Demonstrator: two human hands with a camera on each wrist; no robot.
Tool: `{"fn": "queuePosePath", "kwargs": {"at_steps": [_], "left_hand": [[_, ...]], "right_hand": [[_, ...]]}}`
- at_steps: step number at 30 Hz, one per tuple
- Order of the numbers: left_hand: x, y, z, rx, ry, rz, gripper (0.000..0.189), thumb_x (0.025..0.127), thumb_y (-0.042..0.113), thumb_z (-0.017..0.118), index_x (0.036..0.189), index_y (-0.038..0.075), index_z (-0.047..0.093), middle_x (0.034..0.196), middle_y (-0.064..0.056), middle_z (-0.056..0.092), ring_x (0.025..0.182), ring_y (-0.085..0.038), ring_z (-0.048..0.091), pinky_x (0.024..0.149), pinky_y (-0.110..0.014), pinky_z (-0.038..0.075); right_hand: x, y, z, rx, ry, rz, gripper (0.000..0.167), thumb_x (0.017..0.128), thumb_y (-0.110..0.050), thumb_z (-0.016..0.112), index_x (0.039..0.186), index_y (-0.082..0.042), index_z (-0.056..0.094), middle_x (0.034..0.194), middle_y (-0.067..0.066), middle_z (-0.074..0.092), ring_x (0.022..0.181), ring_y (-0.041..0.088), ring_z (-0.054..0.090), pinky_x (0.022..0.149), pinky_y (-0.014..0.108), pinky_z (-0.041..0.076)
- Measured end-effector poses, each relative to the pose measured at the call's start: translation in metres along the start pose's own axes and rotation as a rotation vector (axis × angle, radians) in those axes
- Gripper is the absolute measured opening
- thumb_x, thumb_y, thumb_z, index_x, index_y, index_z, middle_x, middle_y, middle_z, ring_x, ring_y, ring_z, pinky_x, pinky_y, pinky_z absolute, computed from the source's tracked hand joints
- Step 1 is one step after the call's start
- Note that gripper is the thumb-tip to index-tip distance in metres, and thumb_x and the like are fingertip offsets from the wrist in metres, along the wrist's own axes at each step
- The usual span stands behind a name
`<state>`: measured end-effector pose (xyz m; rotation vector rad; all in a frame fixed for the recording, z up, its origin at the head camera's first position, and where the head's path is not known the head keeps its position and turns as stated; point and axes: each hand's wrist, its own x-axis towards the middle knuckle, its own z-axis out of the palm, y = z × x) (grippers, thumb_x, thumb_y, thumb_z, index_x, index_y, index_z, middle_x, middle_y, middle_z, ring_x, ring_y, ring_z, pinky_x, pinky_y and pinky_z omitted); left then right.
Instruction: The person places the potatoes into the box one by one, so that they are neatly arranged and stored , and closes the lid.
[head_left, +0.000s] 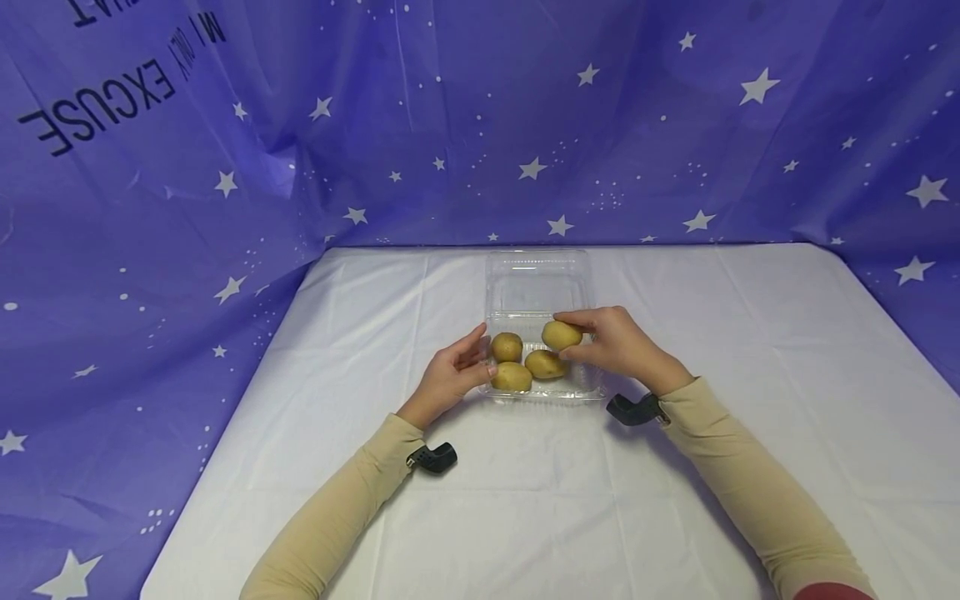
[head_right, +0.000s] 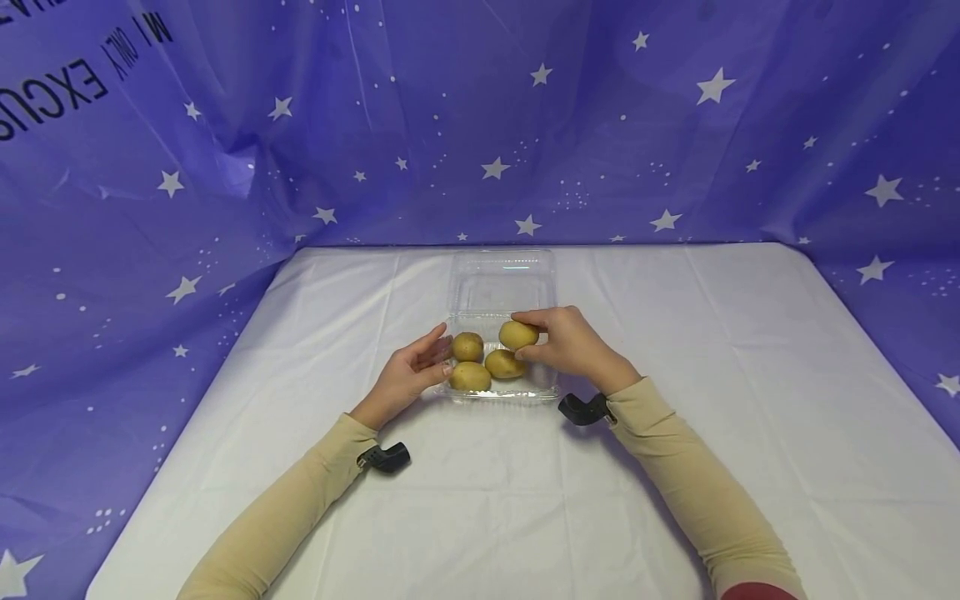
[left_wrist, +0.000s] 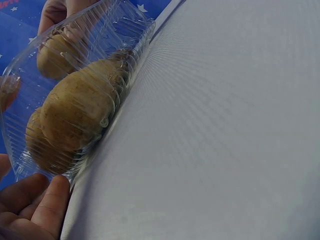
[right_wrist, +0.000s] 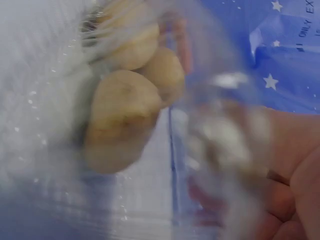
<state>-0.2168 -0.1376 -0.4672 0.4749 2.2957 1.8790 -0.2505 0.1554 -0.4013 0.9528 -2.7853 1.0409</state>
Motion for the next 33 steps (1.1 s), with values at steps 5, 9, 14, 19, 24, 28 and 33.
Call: {"fn": "queuePosePath", "kwargs": {"at_steps": [5,9,14,19,24,28,33], "left_hand": [[0.0007,-0.0023,0.0000,-0.026,-0.005,0.004,0.074,0.093,0.001,0.068,0.158,0.001,0.033,0.155,-0.029,0.044,0.140,-0.044,0.050,0.118,-0.048,0.044],[0.0014,-0.0036,-0.0001,-0.016,-0.007,0.017,0.074,0.093,0.001,0.068,0.158,0.000,0.033,0.154,-0.030,0.045,0.140,-0.044,0.050,0.118,-0.049,0.044],[0.0015,-0.0032,-0.0003,-0.007,-0.008,0.022,0.074,0.093,0.002,0.068,0.158,0.000,0.033,0.154,-0.030,0.045,0.140,-0.044,0.050,0.118,-0.049,0.044],[0.0009,-0.0018,-0.0002,-0.005,-0.007,0.015,0.074,0.093,0.002,0.069,0.158,0.001,0.033,0.154,-0.029,0.045,0.140,-0.043,0.050,0.117,-0.049,0.044],[0.0007,-0.0016,0.0000,-0.004,-0.003,0.005,0.074,0.093,0.003,0.069,0.158,0.002,0.034,0.155,-0.028,0.045,0.139,-0.043,0.051,0.117,-0.049,0.045],[0.0009,-0.0019,-0.0001,0.000,0.000,0.009,0.074,0.092,0.003,0.069,0.158,0.002,0.034,0.154,-0.028,0.046,0.139,-0.043,0.052,0.117,-0.049,0.045],[0.0006,-0.0009,-0.0002,-0.006,-0.002,0.006,0.074,0.092,0.003,0.069,0.158,0.002,0.035,0.152,-0.029,0.048,0.139,-0.043,0.051,0.117,-0.048,0.045]], "right_hand": [[0.0009,-0.0007,0.0064,-0.014,-0.016,-0.006,0.054,0.079,-0.007,0.085,0.129,0.005,0.067,0.124,0.024,0.072,0.111,0.038,0.072,0.097,0.050,0.060],[0.0005,-0.0006,0.0085,-0.030,-0.015,-0.024,0.054,0.079,-0.008,0.085,0.128,0.006,0.067,0.124,0.025,0.071,0.112,0.039,0.071,0.097,0.050,0.060],[0.0002,-0.0003,0.0100,-0.036,-0.020,-0.049,0.053,0.079,-0.004,0.084,0.127,0.007,0.067,0.123,0.025,0.071,0.111,0.039,0.071,0.097,0.051,0.060],[0.0004,0.0001,0.0102,-0.043,-0.040,-0.061,0.050,0.080,-0.002,0.082,0.127,0.007,0.067,0.122,0.024,0.072,0.113,0.039,0.071,0.100,0.052,0.058],[0.0006,-0.0001,0.0096,-0.051,-0.048,-0.053,0.050,0.081,-0.002,0.080,0.128,0.008,0.066,0.126,0.025,0.070,0.118,0.040,0.068,0.104,0.053,0.056],[0.0012,-0.0006,0.0088,-0.051,-0.052,-0.035,0.049,0.082,-0.002,0.077,0.129,0.007,0.066,0.129,0.025,0.069,0.122,0.040,0.066,0.105,0.054,0.055],[0.0006,-0.0019,0.0071,-0.031,-0.060,0.003,0.048,0.085,-0.004,0.077,0.131,0.006,0.065,0.131,0.024,0.067,0.128,0.041,0.062,0.108,0.056,0.052]]}}
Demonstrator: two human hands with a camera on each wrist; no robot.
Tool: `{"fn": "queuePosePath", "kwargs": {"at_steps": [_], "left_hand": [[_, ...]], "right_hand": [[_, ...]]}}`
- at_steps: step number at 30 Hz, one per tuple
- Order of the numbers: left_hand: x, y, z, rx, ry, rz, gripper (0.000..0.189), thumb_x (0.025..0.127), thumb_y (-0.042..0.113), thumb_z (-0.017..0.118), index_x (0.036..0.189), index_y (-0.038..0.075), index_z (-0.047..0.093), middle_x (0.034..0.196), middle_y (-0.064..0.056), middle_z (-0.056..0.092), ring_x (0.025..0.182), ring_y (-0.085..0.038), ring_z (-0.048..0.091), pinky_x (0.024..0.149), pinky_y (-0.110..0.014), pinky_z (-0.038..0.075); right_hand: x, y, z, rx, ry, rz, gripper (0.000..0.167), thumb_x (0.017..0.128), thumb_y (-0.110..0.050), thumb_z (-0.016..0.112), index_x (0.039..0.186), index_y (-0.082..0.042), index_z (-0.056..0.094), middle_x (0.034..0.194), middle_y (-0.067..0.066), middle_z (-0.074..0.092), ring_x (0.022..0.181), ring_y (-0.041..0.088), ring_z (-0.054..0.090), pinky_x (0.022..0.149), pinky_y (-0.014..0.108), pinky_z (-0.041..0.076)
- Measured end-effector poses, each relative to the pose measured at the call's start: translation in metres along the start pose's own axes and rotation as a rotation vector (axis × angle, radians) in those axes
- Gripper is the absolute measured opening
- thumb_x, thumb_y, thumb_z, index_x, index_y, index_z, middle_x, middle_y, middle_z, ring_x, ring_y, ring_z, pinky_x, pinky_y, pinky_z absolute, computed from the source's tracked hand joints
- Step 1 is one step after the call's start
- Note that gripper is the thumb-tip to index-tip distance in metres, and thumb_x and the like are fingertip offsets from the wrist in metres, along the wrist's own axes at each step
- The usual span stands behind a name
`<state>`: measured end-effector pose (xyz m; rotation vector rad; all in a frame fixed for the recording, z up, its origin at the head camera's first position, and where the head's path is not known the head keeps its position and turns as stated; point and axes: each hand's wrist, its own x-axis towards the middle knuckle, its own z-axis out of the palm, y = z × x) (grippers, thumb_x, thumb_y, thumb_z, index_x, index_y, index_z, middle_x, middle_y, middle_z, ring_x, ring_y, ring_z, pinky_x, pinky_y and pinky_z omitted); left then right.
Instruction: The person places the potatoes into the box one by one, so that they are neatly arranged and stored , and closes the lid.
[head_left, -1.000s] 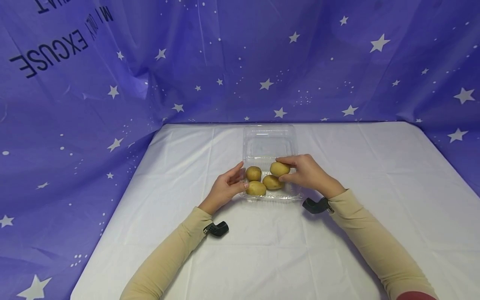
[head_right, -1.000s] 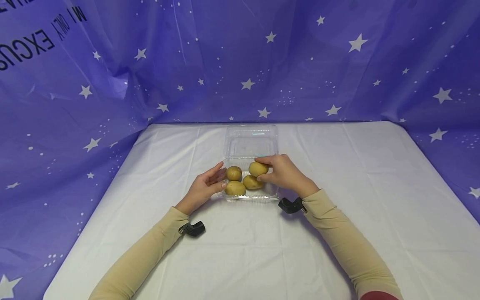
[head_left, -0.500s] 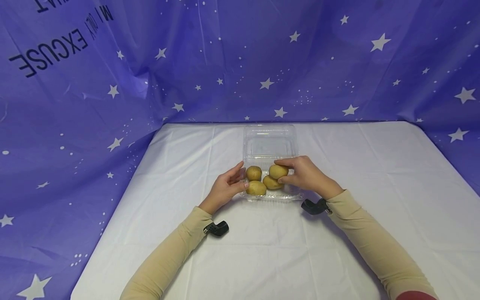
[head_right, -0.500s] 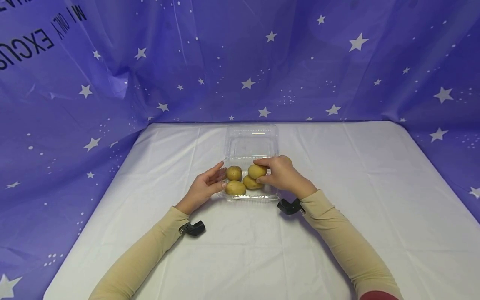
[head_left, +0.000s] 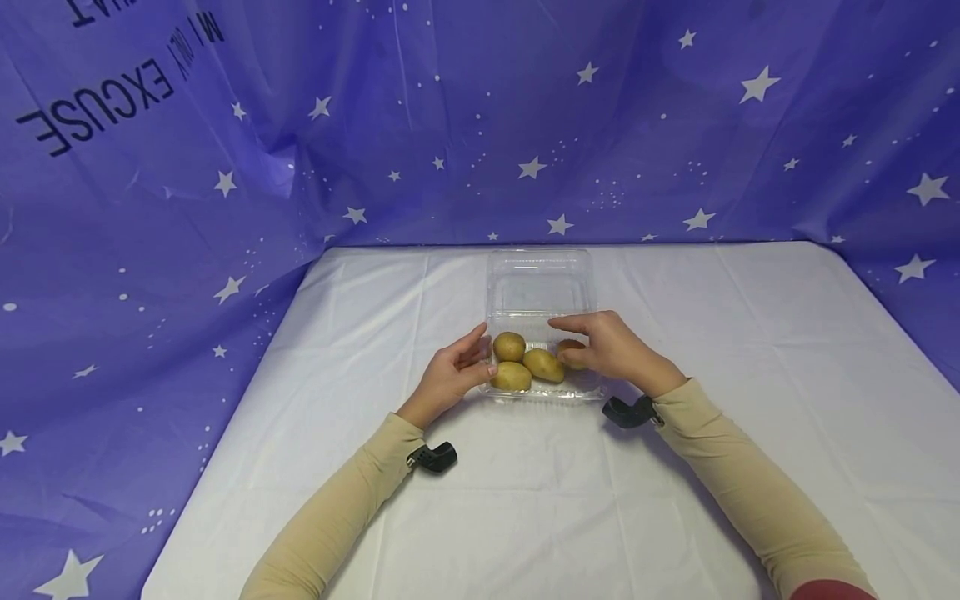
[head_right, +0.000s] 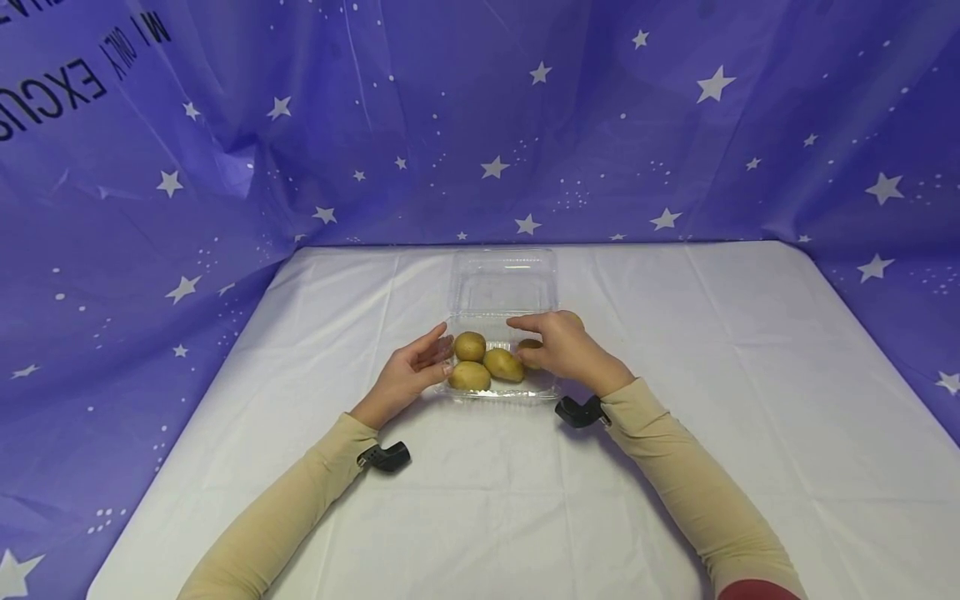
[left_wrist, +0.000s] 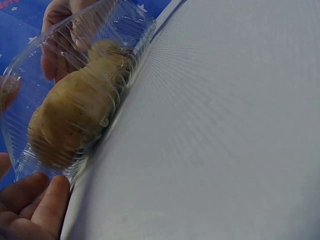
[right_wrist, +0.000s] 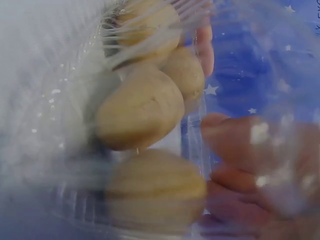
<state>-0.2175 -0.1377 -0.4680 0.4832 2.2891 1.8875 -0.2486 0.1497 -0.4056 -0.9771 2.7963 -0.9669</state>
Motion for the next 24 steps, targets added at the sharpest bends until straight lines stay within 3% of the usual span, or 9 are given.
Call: {"fn": "queuePosePath", "kwargs": {"at_steps": [5,7,10,12,14,20,22,24], "left_hand": [[0.000,0.001,0.000,-0.023,-0.002,-0.015,0.074,0.093,0.002,0.069,0.158,0.002,0.034,0.152,-0.030,0.048,0.140,-0.042,0.050,0.117,-0.044,0.045],[0.000,0.000,0.001,-0.021,0.000,-0.016,0.074,0.093,0.002,0.069,0.158,0.003,0.035,0.152,-0.029,0.048,0.140,-0.042,0.051,0.117,-0.044,0.045],[0.000,-0.001,0.001,-0.018,0.005,-0.014,0.074,0.092,0.001,0.069,0.158,0.003,0.035,0.152,-0.029,0.048,0.140,-0.042,0.051,0.117,-0.045,0.045],[0.001,-0.002,0.001,-0.014,0.006,-0.008,0.074,0.092,0.001,0.069,0.157,0.002,0.035,0.152,-0.029,0.048,0.139,-0.043,0.051,0.117,-0.046,0.045],[0.001,-0.002,0.001,-0.014,0.006,-0.003,0.073,0.092,0.000,0.068,0.157,0.001,0.035,0.152,-0.030,0.048,0.139,-0.044,0.051,0.117,-0.048,0.045],[0.000,0.000,0.001,-0.012,0.010,-0.007,0.073,0.092,0.000,0.068,0.157,0.002,0.035,0.151,-0.030,0.049,0.139,-0.044,0.051,0.118,-0.047,0.044],[-0.001,0.000,0.001,-0.009,0.008,-0.009,0.073,0.093,0.001,0.068,0.158,0.002,0.034,0.151,-0.030,0.049,0.139,-0.043,0.051,0.118,-0.045,0.045],[-0.001,0.000,0.001,-0.011,0.006,-0.010,0.073,0.093,0.001,0.068,0.158,0.001,0.034,0.151,-0.030,0.048,0.139,-0.043,0.051,0.117,-0.044,0.046]], "right_hand": [[-0.001,0.001,-0.002,-0.029,0.020,0.003,0.047,0.087,-0.007,0.078,0.131,0.004,0.066,0.129,0.023,0.068,0.126,0.041,0.063,0.106,0.054,0.054],[-0.001,0.001,-0.004,-0.037,0.035,0.001,0.047,0.087,-0.008,0.078,0.130,0.004,0.067,0.127,0.023,0.069,0.107,0.039,0.072,0.098,0.051,0.059],[-0.003,0.002,-0.010,-0.040,0.068,-0.002,0.045,0.087,-0.008,0.078,0.130,0.003,0.067,0.126,0.022,0.071,0.101,0.038,0.073,0.094,0.051,0.060],[-0.004,0.004,-0.017,-0.020,0.094,0.011,0.044,0.088,-0.008,0.076,0.129,0.004,0.067,0.127,0.022,0.070,0.102,0.039,0.072,0.096,0.052,0.059],[-0.006,0.009,-0.025,-0.009,0.135,0.032,0.042,0.088,-0.007,0.075,0.129,0.004,0.068,0.127,0.022,0.070,0.120,0.041,0.066,0.104,0.055,0.055],[-0.016,0.029,-0.050,0.016,0.262,0.144,0.039,0.091,-0.009,0.073,0.128,0.004,0.068,0.128,0.023,0.069,0.120,0.043,0.067,0.101,0.054,0.055],[-0.019,0.034,-0.056,0.028,0.278,0.178,0.040,0.093,-0.012,0.073,0.129,0.004,0.067,0.129,0.024,0.069,0.119,0.043,0.067,0.099,0.052,0.056],[-0.022,0.038,-0.060,0.045,0.282,0.212,0.041,0.094,-0.014,0.072,0.130,0.004,0.067,0.130,0.024,0.069,0.119,0.042,0.067,0.097,0.037,0.059]]}}
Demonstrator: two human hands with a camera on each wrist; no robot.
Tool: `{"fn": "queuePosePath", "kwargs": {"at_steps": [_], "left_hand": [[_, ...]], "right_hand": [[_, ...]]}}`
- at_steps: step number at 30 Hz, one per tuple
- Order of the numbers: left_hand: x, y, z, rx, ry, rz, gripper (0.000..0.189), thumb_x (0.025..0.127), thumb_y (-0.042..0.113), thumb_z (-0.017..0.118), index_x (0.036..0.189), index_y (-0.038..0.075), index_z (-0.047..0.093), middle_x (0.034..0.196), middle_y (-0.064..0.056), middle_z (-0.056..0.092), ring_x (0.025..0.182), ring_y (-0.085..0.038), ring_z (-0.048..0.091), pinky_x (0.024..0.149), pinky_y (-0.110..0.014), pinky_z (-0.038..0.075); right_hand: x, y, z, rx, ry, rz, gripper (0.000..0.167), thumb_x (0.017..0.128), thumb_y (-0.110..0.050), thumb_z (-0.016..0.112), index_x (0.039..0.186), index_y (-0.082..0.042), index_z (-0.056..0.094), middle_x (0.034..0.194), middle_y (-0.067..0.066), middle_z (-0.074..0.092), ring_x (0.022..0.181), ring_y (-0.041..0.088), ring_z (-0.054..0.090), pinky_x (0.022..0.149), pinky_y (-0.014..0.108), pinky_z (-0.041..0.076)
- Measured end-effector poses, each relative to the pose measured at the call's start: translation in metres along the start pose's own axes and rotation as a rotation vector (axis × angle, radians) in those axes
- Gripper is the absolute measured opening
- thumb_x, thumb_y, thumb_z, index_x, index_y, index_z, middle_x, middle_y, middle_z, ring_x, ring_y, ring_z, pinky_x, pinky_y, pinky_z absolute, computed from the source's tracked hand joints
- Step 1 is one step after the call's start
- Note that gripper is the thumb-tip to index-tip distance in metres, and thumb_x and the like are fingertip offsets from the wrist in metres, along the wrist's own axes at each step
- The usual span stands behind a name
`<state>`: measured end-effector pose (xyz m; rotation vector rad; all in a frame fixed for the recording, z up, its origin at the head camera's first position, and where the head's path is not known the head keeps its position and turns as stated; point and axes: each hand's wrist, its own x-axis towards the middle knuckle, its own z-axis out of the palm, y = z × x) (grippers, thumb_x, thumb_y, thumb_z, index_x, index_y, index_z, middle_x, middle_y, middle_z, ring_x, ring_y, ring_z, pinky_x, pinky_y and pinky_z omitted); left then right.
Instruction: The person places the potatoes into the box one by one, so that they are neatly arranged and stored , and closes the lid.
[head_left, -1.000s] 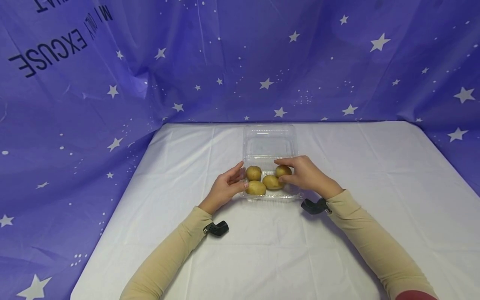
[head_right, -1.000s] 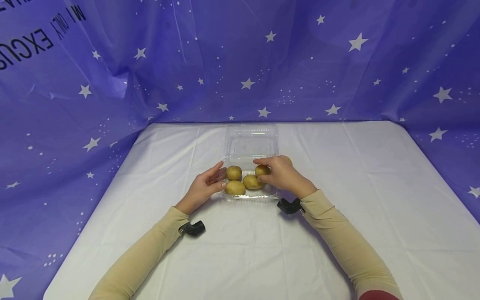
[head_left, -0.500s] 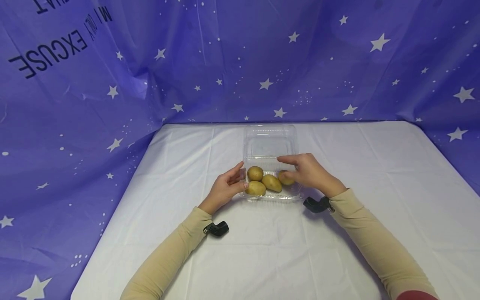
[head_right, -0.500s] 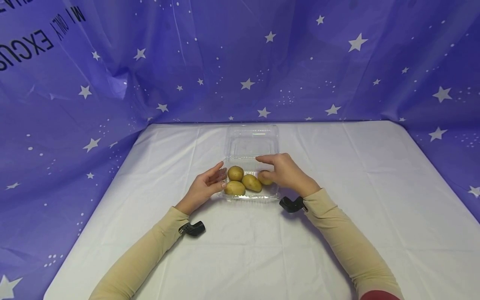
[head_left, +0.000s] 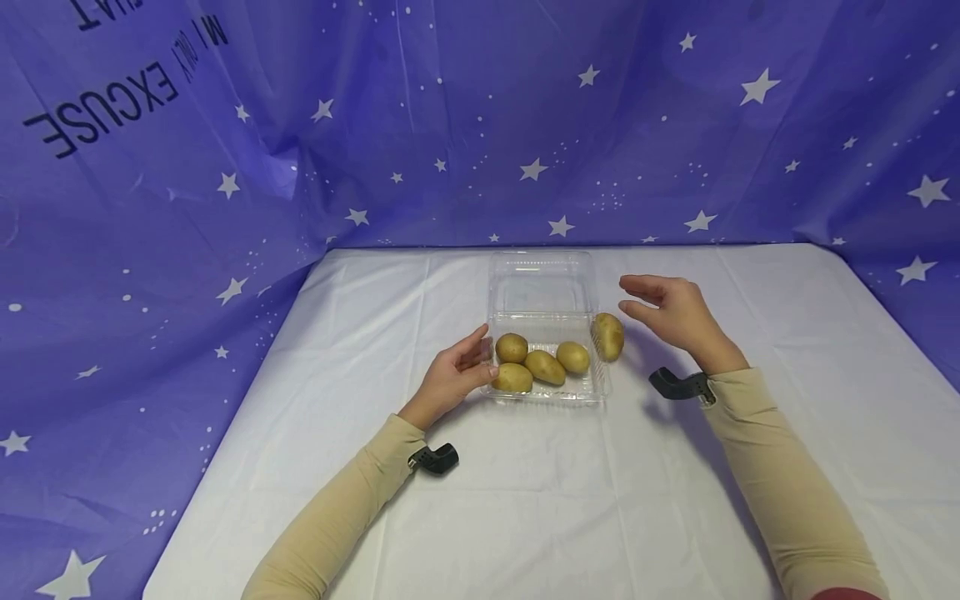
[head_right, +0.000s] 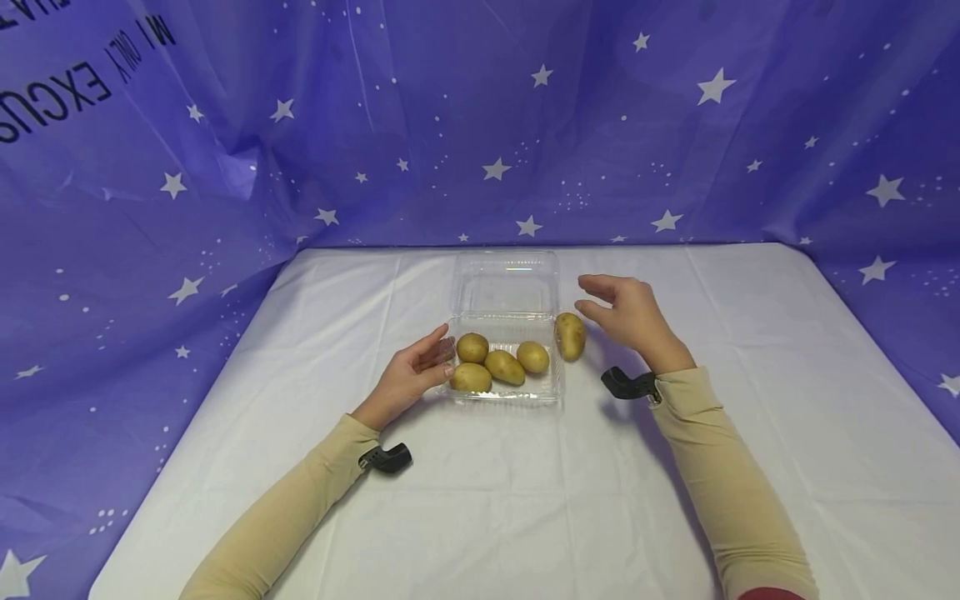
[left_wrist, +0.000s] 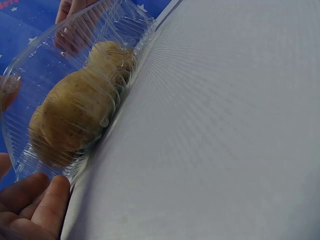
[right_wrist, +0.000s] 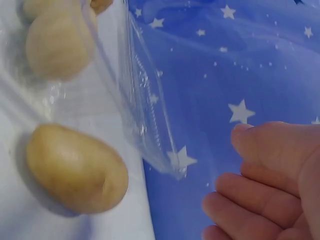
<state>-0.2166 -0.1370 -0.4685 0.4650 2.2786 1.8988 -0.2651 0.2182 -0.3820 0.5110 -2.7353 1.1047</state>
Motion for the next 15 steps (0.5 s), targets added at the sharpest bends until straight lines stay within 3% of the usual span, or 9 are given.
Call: {"fn": "queuePosePath", "kwargs": {"at_steps": [4,6,13,15], "left_hand": [[0.000,-0.001,0.000,-0.015,-0.001,-0.003,0.074,0.092,0.000,0.069,0.158,0.001,0.034,0.151,-0.030,0.048,0.139,-0.044,0.051,0.118,-0.046,0.045],[0.001,-0.002,0.000,-0.018,0.000,-0.006,0.074,0.092,0.000,0.069,0.158,0.002,0.034,0.151,-0.030,0.048,0.139,-0.044,0.051,0.118,-0.047,0.045],[0.000,0.000,0.000,-0.020,0.002,-0.013,0.074,0.092,0.000,0.069,0.158,0.002,0.034,0.152,-0.030,0.048,0.140,-0.044,0.050,0.118,-0.047,0.045],[0.000,0.001,0.000,-0.030,-0.003,-0.014,0.074,0.092,0.000,0.069,0.158,0.002,0.034,0.152,-0.030,0.047,0.140,-0.044,0.050,0.118,-0.046,0.045]], "right_hand": [[0.001,0.007,-0.003,0.022,-0.018,0.041,0.043,0.095,-0.017,0.071,0.131,0.004,0.066,0.131,0.024,0.067,0.120,0.042,0.066,0.086,0.003,0.050],[0.001,0.010,-0.003,0.038,-0.032,0.054,0.043,0.095,-0.017,0.071,0.132,0.005,0.065,0.132,0.025,0.067,0.121,0.042,0.065,0.082,-0.005,0.043],[0.002,0.018,0.001,0.024,-0.071,0.086,0.045,0.095,-0.016,0.070,0.133,0.006,0.063,0.133,0.025,0.065,0.122,0.041,0.065,0.083,-0.006,0.041],[0.001,0.019,0.003,0.004,-0.075,0.091,0.046,0.094,-0.015,0.071,0.133,0.007,0.063,0.133,0.025,0.066,0.122,0.041,0.065,0.088,0.001,0.048]]}}
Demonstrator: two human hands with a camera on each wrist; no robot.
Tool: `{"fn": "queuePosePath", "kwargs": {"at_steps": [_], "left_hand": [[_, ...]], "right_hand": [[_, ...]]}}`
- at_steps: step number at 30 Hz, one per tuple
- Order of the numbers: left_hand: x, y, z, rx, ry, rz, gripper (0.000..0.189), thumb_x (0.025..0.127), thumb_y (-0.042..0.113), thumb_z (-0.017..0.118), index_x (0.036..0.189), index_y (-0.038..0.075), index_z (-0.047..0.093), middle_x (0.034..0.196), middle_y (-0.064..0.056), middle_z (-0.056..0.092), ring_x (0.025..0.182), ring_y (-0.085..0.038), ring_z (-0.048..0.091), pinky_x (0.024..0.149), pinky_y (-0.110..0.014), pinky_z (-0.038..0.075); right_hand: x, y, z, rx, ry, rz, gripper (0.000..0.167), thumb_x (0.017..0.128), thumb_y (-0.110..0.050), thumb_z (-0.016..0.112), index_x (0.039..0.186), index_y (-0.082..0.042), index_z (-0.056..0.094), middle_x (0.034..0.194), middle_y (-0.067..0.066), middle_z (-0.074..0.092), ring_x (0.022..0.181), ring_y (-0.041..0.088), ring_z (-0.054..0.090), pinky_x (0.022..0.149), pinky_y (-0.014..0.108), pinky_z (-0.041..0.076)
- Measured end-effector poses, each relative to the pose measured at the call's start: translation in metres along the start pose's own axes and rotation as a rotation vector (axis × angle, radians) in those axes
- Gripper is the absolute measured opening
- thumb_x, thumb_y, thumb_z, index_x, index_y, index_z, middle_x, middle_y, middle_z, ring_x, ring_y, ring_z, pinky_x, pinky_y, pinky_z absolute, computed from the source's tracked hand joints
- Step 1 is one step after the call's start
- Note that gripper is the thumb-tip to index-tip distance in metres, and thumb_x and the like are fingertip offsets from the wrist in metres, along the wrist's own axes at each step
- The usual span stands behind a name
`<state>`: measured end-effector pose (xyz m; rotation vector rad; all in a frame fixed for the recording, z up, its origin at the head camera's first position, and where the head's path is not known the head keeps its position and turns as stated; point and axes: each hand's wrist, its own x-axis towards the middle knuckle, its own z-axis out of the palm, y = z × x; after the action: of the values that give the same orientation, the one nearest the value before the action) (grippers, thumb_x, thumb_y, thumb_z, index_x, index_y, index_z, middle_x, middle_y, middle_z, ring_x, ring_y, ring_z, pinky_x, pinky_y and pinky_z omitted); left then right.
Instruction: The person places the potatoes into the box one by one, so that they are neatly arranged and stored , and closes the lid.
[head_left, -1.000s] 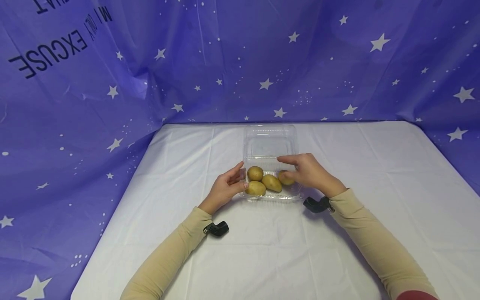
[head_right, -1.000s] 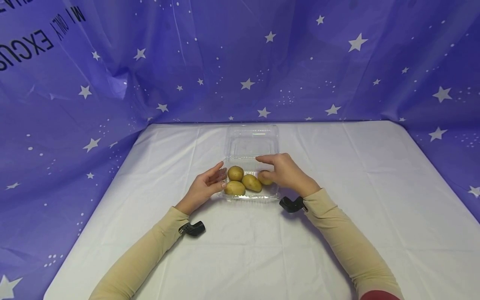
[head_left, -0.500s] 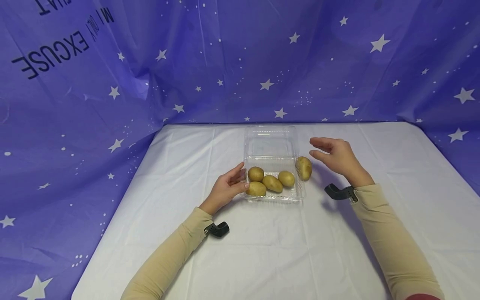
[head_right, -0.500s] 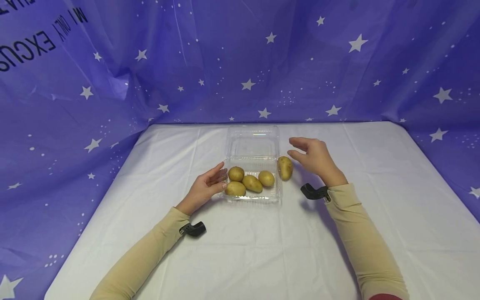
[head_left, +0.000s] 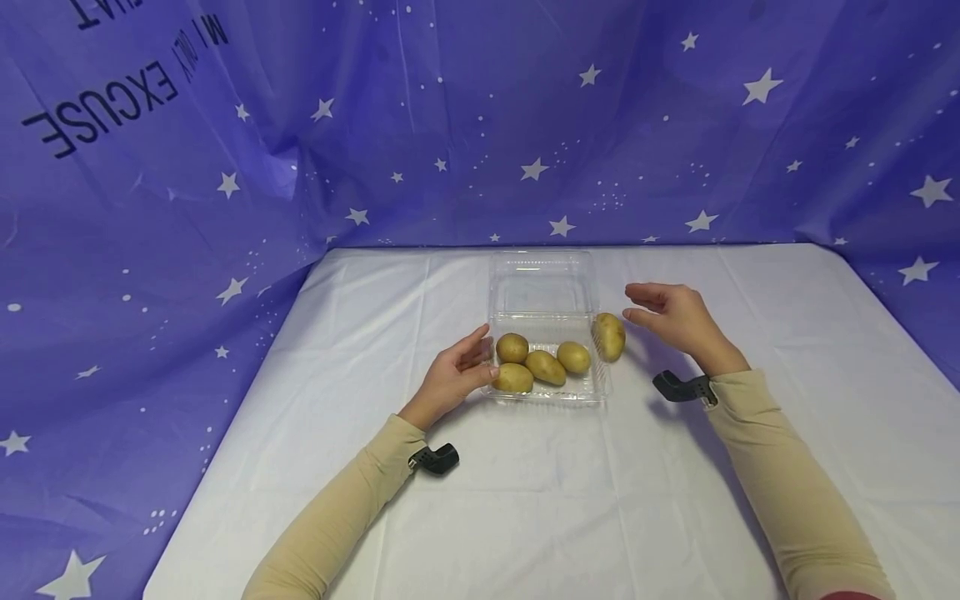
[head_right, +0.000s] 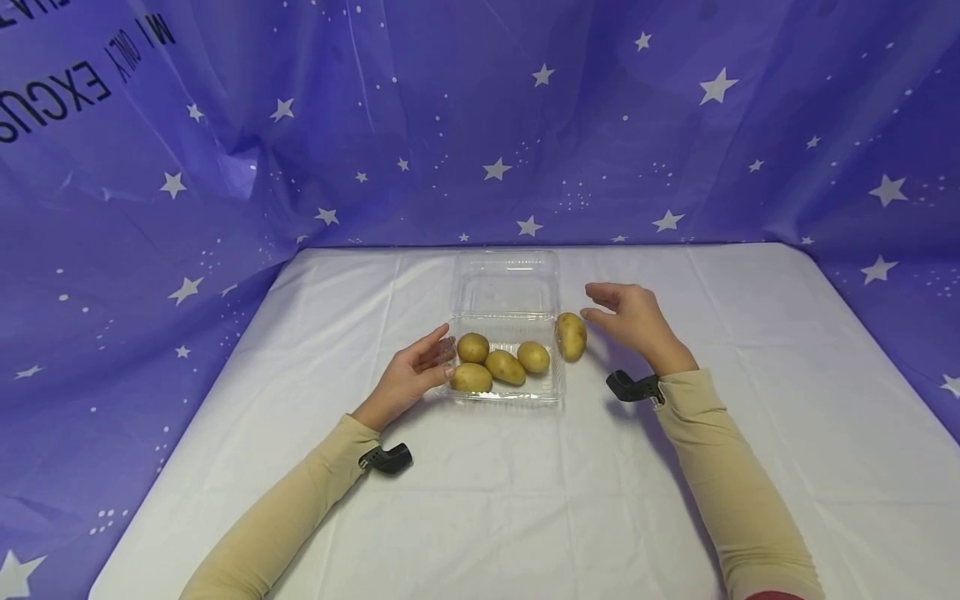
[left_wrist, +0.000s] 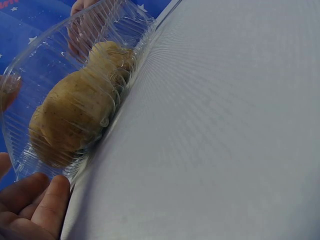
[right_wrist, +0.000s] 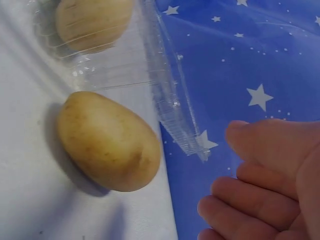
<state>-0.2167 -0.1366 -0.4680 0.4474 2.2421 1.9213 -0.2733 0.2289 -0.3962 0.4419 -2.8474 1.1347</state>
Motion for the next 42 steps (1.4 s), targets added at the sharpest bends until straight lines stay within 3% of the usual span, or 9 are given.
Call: {"fn": "queuePosePath", "kwargs": {"at_steps": [3,5,7,15,26,35,42], "left_hand": [[0.000,0.001,0.000,-0.012,-0.005,0.000,0.075,0.092,-0.001,0.069,0.158,0.001,0.034,0.153,-0.030,0.047,0.141,-0.044,0.049,0.118,-0.046,0.044],[0.000,0.001,0.000,-0.010,-0.005,0.001,0.075,0.092,-0.001,0.069,0.158,0.001,0.034,0.152,-0.031,0.047,0.141,-0.044,0.049,0.118,-0.046,0.044],[0.000,0.001,0.000,-0.010,-0.004,0.002,0.075,0.092,-0.001,0.069,0.158,0.001,0.034,0.152,-0.030,0.047,0.141,-0.043,0.050,0.118,-0.045,0.044],[0.001,0.000,0.000,-0.010,-0.007,0.002,0.075,0.092,0.000,0.069,0.158,0.001,0.034,0.153,-0.031,0.046,0.141,-0.044,0.049,0.119,-0.046,0.044],[0.000,0.001,0.000,-0.006,-0.002,0.002,0.074,0.092,-0.001,0.068,0.158,0.001,0.034,0.152,-0.031,0.048,0.140,-0.044,0.050,0.117,-0.045,0.046],[0.000,0.001,0.000,-0.006,-0.002,0.001,0.073,0.092,-0.001,0.068,0.157,0.000,0.034,0.153,-0.031,0.046,0.140,-0.044,0.049,0.117,-0.047,0.045],[0.000,0.002,0.000,0.004,-0.002,0.002,0.072,0.093,0.000,0.067,0.157,0.000,0.034,0.153,-0.031,0.046,0.140,-0.045,0.050,0.117,-0.045,0.047]], "right_hand": [[-0.002,0.003,0.004,-0.010,-0.015,0.006,0.048,0.092,-0.013,0.072,0.134,0.008,0.062,0.134,0.026,0.065,0.123,0.042,0.064,0.102,0.026,0.056],[-0.003,0.005,0.008,-0.014,-0.035,0.009,0.050,0.091,-0.013,0.074,0.135,0.008,0.061,0.135,0.026,0.064,0.125,0.043,0.063,0.107,0.046,0.053],[-0.003,0.008,0.014,-0.026,-0.061,0.000,0.053,0.089,-0.013,0.075,0.135,0.009,0.060,0.136,0.027,0.063,0.125,0.045,0.062,0.108,0.054,0.051],[-0.002,0.013,0.035,-0.161,-0.101,-0.054,0.062,0.082,-0.018,0.079,0.135,0.009,0.061,0.132,0.029,0.065,0.120,0.047,0.064,0.106,0.057,0.052],[-0.003,0.012,0.039,-0.191,-0.084,-0.087,0.066,0.078,-0.016,0.079,0.135,0.010,0.059,0.126,0.031,0.068,0.106,0.040,0.068,0.097,0.056,0.056],[-0.002,0.016,0.037,-0.191,-0.112,-0.112,0.067,0.078,-0.011,0.077,0.138,0.011,0.056,0.132,0.032,0.064,0.113,0.045,0.066,0.104,0.059,0.053],[-0.001,0.024,0.032,-0.189,-0.112,-0.079,0.065,0.078,-0.003,0.074,0.138,0.011,0.055,0.136,0.031,0.061,0.125,0.050,0.059,0.112,0.060,0.046]]}}
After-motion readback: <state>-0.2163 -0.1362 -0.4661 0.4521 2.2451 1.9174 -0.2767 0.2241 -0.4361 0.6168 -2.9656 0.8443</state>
